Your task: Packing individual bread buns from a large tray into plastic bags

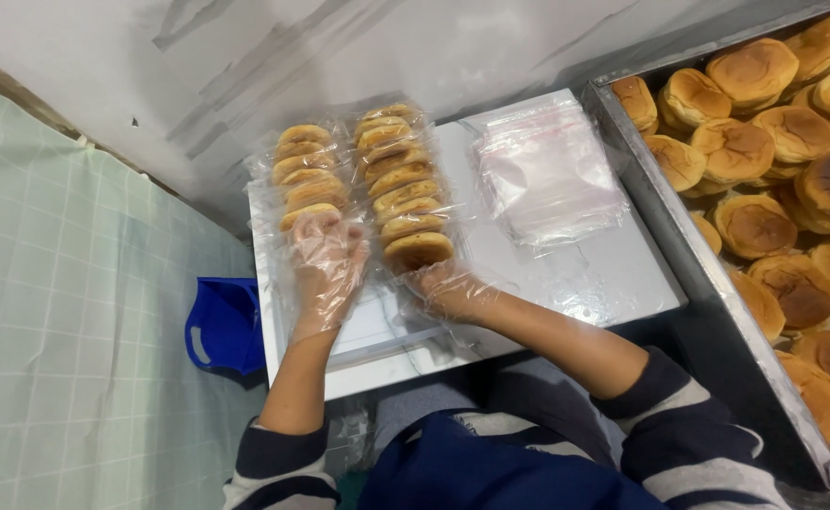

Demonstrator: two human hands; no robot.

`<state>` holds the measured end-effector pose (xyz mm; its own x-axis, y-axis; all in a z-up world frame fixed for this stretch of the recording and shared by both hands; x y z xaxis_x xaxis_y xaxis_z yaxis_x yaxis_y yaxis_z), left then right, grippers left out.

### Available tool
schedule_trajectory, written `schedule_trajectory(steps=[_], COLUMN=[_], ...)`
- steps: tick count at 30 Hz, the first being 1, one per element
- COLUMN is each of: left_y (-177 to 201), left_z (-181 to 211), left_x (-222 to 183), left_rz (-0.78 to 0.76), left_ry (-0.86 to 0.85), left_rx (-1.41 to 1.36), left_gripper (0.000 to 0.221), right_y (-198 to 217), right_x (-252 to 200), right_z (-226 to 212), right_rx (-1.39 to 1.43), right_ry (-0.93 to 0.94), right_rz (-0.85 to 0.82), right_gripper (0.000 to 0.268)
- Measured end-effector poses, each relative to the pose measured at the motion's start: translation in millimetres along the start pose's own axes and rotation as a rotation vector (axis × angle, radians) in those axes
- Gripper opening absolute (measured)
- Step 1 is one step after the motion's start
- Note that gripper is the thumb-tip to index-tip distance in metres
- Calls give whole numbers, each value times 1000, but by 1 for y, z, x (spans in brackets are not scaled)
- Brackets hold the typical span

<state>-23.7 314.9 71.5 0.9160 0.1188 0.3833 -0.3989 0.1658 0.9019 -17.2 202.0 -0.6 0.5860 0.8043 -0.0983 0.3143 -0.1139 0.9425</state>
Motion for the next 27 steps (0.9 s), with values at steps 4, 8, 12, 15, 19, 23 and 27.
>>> schedule_trajectory(steps=[4, 8, 12, 15, 19, 23, 27], left_y=[50, 52, 14, 16, 26, 37, 22], left_z=[2, -2, -22, -14, 18, 85, 161], left_x=[-14, -41, -64, -63, -52, -44, -47], left_rz=[-25, -230, -486, -523, -274, -139, -235], left_ry=[101, 58, 132, 170, 20, -152, -288], left_rx=[-237, -181, -67, -76, -234, -591, -932], left_gripper=[17, 30, 42, 46, 29, 19, 22], right_y=[-10, -16, -16, -9, 46, 104, 113], right_x=[5, -4, -10, -17, -45, -73, -117], right_z=[11, 13, 10, 3, 0, 35, 122], right_rx=[-18, -28, 20, 20, 258, 410, 240], right_ry=[-74, -42, -77, -56, -92, -185, -331], right_rz=[-24, -100, -147, -182, -31, 217, 416], right_gripper=[30, 25, 27, 29, 25, 19, 26])
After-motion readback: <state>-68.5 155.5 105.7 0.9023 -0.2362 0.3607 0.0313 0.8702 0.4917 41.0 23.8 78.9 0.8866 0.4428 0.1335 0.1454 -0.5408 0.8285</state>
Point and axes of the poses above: each hand's wrist, its own x-axis towards the middle knuckle, its own y-axis out of the back of the hand, z = x × y, the point moved 9 cm from there along x, towards the middle knuckle, and after that the axes turned 1 degree about -z, right-handed, at the moved point
